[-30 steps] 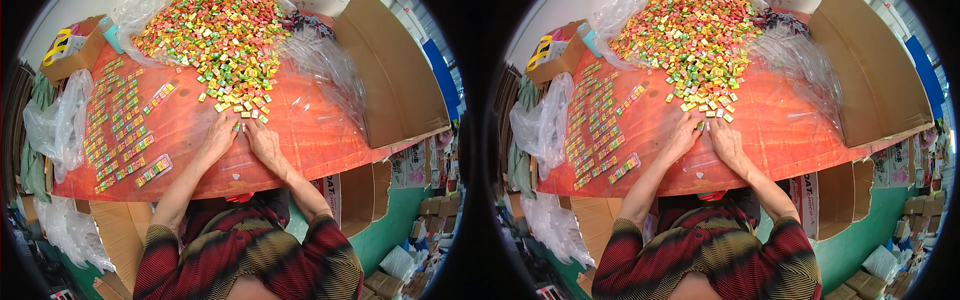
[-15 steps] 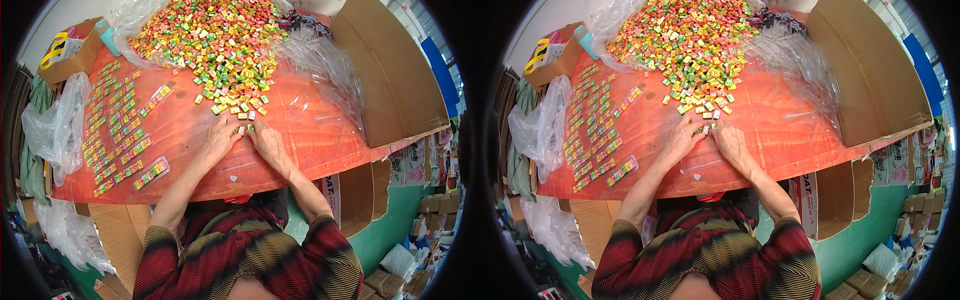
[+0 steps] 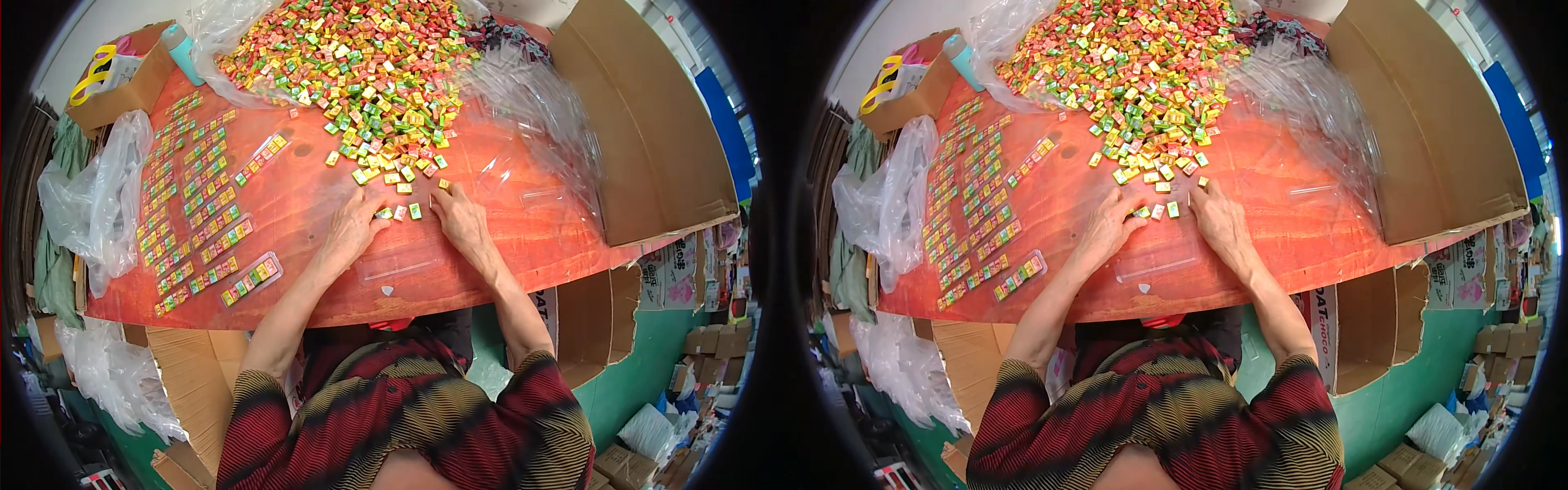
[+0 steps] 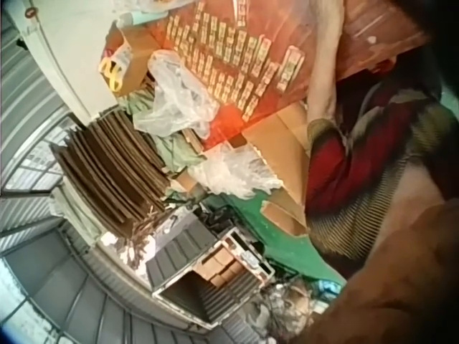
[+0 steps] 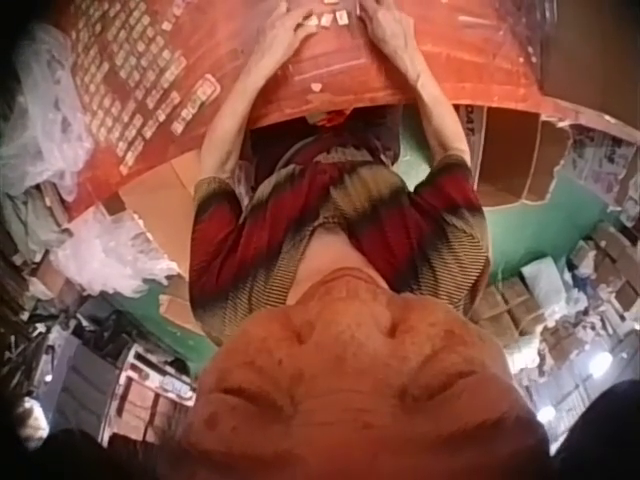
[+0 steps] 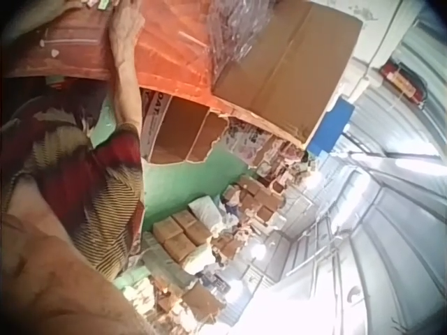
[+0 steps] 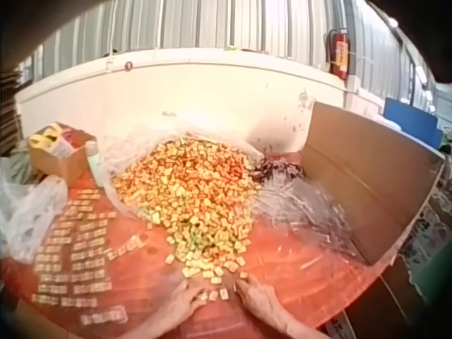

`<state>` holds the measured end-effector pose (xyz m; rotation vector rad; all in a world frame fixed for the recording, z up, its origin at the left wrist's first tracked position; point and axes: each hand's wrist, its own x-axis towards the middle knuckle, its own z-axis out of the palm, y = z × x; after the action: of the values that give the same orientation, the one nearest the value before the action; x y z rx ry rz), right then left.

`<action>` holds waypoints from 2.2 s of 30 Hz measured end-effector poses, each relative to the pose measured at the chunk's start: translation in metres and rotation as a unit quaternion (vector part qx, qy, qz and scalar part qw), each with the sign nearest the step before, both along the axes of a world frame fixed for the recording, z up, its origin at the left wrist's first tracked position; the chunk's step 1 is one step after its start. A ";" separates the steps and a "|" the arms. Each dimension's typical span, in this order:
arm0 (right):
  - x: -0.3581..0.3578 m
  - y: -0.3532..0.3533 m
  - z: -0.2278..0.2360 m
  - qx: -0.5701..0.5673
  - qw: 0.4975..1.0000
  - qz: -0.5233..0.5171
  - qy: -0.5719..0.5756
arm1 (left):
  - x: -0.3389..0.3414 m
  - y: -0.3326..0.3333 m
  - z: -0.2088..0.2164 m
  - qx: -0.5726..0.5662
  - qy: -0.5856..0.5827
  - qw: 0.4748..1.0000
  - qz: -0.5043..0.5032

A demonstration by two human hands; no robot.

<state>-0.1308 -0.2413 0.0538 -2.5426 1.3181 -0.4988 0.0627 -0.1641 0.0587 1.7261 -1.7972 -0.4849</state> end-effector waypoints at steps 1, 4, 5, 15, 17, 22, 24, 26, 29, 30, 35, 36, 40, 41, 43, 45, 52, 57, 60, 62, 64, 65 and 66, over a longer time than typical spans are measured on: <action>-0.003 0.005 0.001 0.009 1.000 0.008 -0.006 | 0.001 0.000 0.001 0.001 0.000 1.000 0.001; -0.004 0.013 0.008 0.025 0.999 0.027 -0.013 | 0.003 0.000 0.001 -0.008 0.000 1.000 -0.024; -0.004 0.014 0.009 0.029 0.999 0.038 -0.016 | 0.005 -0.002 -0.001 -0.017 0.005 0.999 -0.026; 0.045 0.027 0.015 -0.074 0.993 0.096 -0.012 | 0.024 0.005 0.005 0.066 -0.068 0.995 -0.011; 0.063 0.029 0.008 -0.103 0.976 0.190 0.000 | 0.026 0.006 0.003 0.049 -0.056 0.997 0.000; 0.082 0.028 -0.010 -0.124 0.976 0.176 -0.014 | 0.019 0.014 -0.003 0.003 -0.009 0.999 0.043; 0.088 0.027 -0.012 -0.112 0.984 0.136 0.027 | 0.014 0.015 -0.004 0.014 -0.006 0.997 0.079; 0.089 0.029 -0.003 -0.065 0.990 0.126 -0.020 | 0.016 0.017 -0.009 0.001 -0.003 0.997 0.077; 0.088 0.021 0.010 -0.019 0.992 0.103 -0.073 | 0.017 0.018 -0.008 0.000 0.018 0.997 0.075; 0.085 0.013 0.012 -0.022 0.993 0.088 -0.078 | 0.015 0.018 -0.006 0.011 0.035 0.997 0.073; 0.071 -0.039 0.019 -0.040 0.991 -0.046 -0.119 | 0.005 0.009 -0.012 -0.031 0.011 0.996 0.079; 0.069 -0.047 0.019 -0.029 0.991 -0.092 -0.089 | 0.004 0.007 -0.014 -0.030 -0.006 0.996 0.078; 0.074 -0.071 -0.002 -0.075 0.988 -0.129 -0.049 | 0.000 -0.002 -0.018 -0.029 -0.002 0.997 0.066; 0.077 -0.072 -0.002 -0.072 0.989 -0.117 -0.056 | 0.001 -0.001 -0.016 -0.024 -0.003 0.997 0.067; 0.072 -0.071 0.000 -0.080 0.988 -0.116 -0.063 | 0.002 0.001 -0.014 -0.015 -0.004 0.998 0.065; 0.070 -0.061 0.014 -0.082 0.987 -0.113 -0.077 | 0.007 0.000 -0.012 -0.023 0.010 0.999 0.044; 0.072 0.007 0.020 0.047 0.997 0.014 0.054 | 0.016 0.001 -0.008 0.000 0.022 0.999 0.034; 0.039 0.009 0.031 0.027 0.999 -0.002 -0.019 | 0.015 0.004 0.003 0.008 0.031 0.999 0.023; 0.034 0.010 0.030 0.024 0.998 0.014 -0.062 | 0.013 0.002 -0.003 0.018 0.024 0.999 0.039; 0.042 0.010 0.011 -0.051 0.990 0.073 -0.110 | 0.012 0.001 -0.004 0.007 0.016 0.999 0.031; 0.053 0.011 0.003 -0.046 0.992 0.090 -0.070 | 0.006 -0.002 -0.004 -0.004 0.011 1.000 0.015; 0.056 0.014 0.007 -0.037 0.991 0.094 -0.091 | 0.006 0.000 -0.001 0.002 0.020 0.999 0.032; 0.056 0.017 0.013 -0.028 0.989 0.098 -0.111 | 0.007 0.000 0.001 0.008 0.030 0.998 0.049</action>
<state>-0.0746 -0.2243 0.0667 -2.5362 0.9794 -0.7611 0.0696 -0.1642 0.0593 1.7819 -1.6640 -0.5051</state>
